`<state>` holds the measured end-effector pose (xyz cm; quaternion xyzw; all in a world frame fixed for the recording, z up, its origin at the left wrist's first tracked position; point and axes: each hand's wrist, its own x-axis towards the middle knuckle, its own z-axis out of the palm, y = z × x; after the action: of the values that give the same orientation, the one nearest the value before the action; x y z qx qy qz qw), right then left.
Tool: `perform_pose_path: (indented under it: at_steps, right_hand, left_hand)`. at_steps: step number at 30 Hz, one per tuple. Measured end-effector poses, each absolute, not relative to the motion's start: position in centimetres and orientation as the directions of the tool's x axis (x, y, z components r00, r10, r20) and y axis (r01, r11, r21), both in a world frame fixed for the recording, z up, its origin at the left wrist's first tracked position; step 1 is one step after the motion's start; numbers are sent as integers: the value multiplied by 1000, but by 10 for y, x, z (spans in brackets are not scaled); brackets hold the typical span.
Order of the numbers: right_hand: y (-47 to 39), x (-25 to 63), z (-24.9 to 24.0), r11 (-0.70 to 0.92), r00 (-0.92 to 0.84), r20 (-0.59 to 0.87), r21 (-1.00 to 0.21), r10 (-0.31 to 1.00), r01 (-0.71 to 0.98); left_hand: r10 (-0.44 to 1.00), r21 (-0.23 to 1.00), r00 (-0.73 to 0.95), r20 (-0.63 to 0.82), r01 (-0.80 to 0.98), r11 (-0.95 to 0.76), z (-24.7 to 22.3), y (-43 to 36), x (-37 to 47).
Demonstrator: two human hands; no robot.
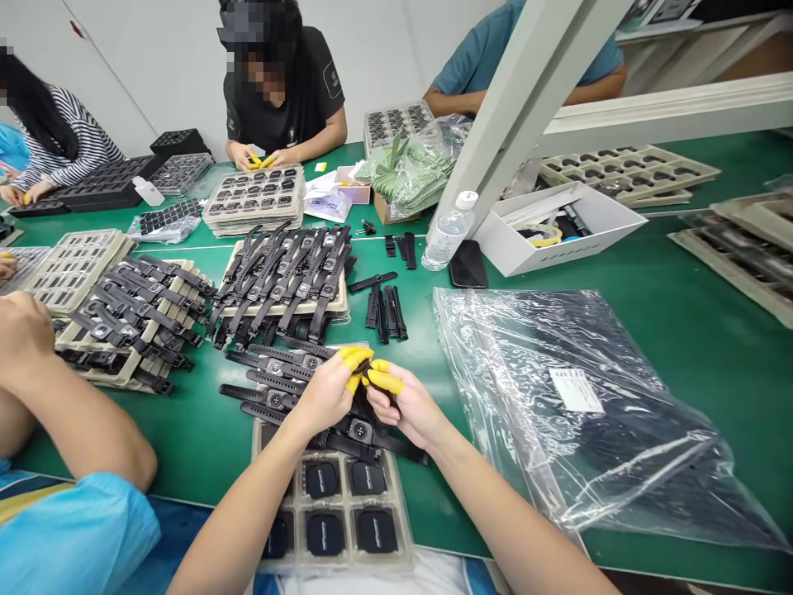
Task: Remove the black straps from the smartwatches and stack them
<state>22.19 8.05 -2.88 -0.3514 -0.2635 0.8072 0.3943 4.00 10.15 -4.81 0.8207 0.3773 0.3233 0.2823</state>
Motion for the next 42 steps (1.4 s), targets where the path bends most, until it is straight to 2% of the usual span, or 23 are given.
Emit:
perform_pose_path:
  at_steps: [6, 14, 20, 23, 25, 28, 31, 33, 35, 38, 40, 42]
  right_hand:
    - [81, 225, -29, -545, -432, -354, -682, 830, -488]
    - [83, 225, -32, -573, -425, -413, -723, 806, -385]
    - [83, 226, -30, -519, -436, -343, -760, 832, -391]
    - [83, 228, -28, -380, -380, -240, -855, 893, -354]
    - [85, 232, -27, -236, -325, -147, -937, 934, -256]
    - [87, 239, -27, -15, -322, -12, -1000, 947, -9]
    - [87, 244, -27, 136, -414, 31, -965, 910, 225]
    - [86, 245, -28, 184, -477, 23, -938, 878, 294]
    - [87, 245, -29, 207, -496, 26, -927, 868, 313]
    - [94, 249, -36, 216, -305, 91, -888, 948, 405]
    - [102, 256, -46, 202, -109, 170, -818, 979, 539]
    - [110, 264, -59, 189, -41, 217, -729, 975, 658]
  left_hand:
    - [773, 746, 578, 262, 387, -542, -31, 100, 37]
    - [761, 590, 586, 277, 522, -616, -32, 101, 40]
    - [758, 725, 599, 259, 398, -562, -25, 103, 37]
    - [768, 750, 583, 265, 376, -544, -19, 101, 39]
    - [788, 711, 554, 269, 437, -551, -11, 100, 36]
    - [804, 557, 540, 248, 599, -575, 8, 100, 19]
    - [809, 319, 539, 234, 743, -588, 30, 99, -10]
    - [809, 182, 554, 198, 790, -586, 41, 95, -28]
    - [804, 103, 580, 131, 798, -593, 48, 86, -42]
    - [792, 101, 603, 96, 785, -611, 51, 65, -61]
    - [798, 159, 594, 103, 782, -602, 51, 48, -75]
    - [812, 243, 578, 83, 778, -579, 50, 31, -87]
